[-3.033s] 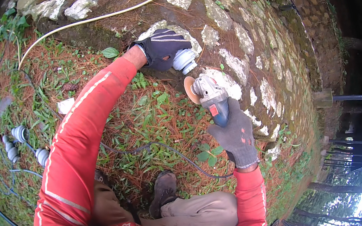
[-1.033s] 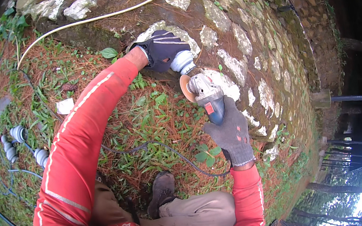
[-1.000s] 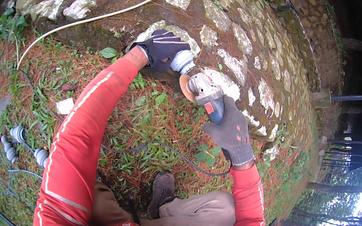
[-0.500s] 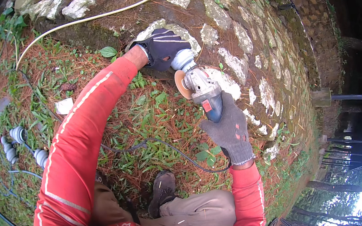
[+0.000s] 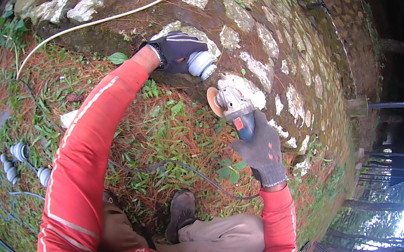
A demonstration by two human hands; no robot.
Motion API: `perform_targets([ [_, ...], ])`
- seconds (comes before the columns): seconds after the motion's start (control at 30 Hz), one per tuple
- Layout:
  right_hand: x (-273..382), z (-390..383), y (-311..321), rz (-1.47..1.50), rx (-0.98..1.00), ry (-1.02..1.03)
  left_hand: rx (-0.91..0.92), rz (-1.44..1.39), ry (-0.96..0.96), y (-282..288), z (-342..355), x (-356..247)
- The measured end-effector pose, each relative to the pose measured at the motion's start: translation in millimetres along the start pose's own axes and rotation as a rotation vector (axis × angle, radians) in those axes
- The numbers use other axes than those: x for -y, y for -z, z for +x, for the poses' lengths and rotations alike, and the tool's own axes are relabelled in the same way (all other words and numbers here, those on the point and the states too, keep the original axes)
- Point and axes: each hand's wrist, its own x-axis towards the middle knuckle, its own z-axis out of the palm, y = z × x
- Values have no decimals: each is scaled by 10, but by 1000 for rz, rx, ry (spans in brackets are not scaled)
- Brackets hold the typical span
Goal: The person uses a power grinder to smooth the surface of a hardware component while holding it on a stone walkway, then moves the finished component toward other similar items on the ground.
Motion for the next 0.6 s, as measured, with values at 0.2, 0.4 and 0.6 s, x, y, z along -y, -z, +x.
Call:
perform_targets([
  [0.2, 123, 57, 18, 12, -4, 7, -3, 16, -3, 67, -12, -45],
  [0.4, 188, 101, -3, -15, -22, 30, -17, 19, -1, 57, -55, -85],
  [0.6, 201, 132, -39, 0, -35, 49, -18, 21, -5, 83, -27, -100],
])
